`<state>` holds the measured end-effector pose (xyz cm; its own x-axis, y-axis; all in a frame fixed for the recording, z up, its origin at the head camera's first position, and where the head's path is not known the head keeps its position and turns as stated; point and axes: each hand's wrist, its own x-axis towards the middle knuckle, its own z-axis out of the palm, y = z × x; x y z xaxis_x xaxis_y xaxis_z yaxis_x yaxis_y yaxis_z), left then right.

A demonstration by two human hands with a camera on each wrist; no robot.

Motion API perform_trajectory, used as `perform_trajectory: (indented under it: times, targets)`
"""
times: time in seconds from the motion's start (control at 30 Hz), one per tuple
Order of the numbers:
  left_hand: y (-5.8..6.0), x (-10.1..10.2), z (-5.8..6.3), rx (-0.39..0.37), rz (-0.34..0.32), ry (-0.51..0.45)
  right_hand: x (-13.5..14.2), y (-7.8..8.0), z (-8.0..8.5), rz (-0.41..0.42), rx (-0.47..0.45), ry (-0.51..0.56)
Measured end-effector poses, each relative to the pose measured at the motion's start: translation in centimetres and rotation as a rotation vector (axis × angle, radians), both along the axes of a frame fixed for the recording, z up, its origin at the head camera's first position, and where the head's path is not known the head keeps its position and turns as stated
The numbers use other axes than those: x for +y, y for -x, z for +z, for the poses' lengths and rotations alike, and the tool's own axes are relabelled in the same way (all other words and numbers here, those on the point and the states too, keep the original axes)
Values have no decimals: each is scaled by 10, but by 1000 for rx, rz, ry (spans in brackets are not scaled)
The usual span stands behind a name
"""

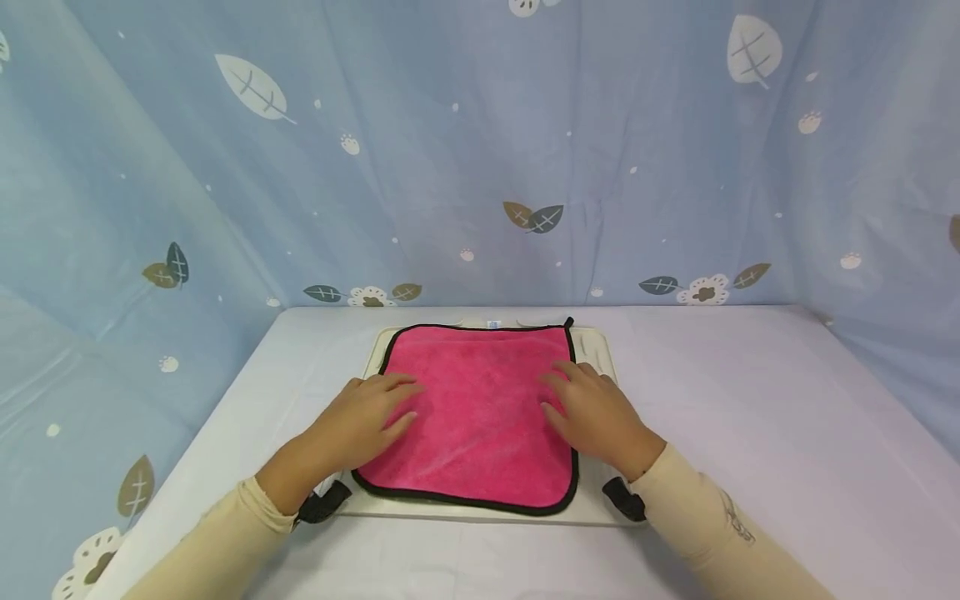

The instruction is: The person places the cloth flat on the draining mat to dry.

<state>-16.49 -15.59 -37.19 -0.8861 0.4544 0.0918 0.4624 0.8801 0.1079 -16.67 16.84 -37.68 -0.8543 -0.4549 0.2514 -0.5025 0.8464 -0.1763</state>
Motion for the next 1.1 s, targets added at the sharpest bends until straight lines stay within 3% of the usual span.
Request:
perform_trajectory:
  times: [0.17, 0.4, 0.67, 0.83, 1.1]
  targets:
    - [-14, 8, 0, -59, -93, -28, -6, -13, -2, 61, 9, 28]
    - [-25, 9, 2, -201, -193, -21, -7, -26, -6, 106, -44, 13]
    - [-33, 8, 4, -310, -198, 4, -11, -30, -5, 160, -90, -22]
    - [-32, 8, 1, -296, -217, -2, -11, -33, -5, 215, -136, -51]
    - [-28, 9, -1, -174, -278, -7, -14, -36, -6, 253, -165, -50]
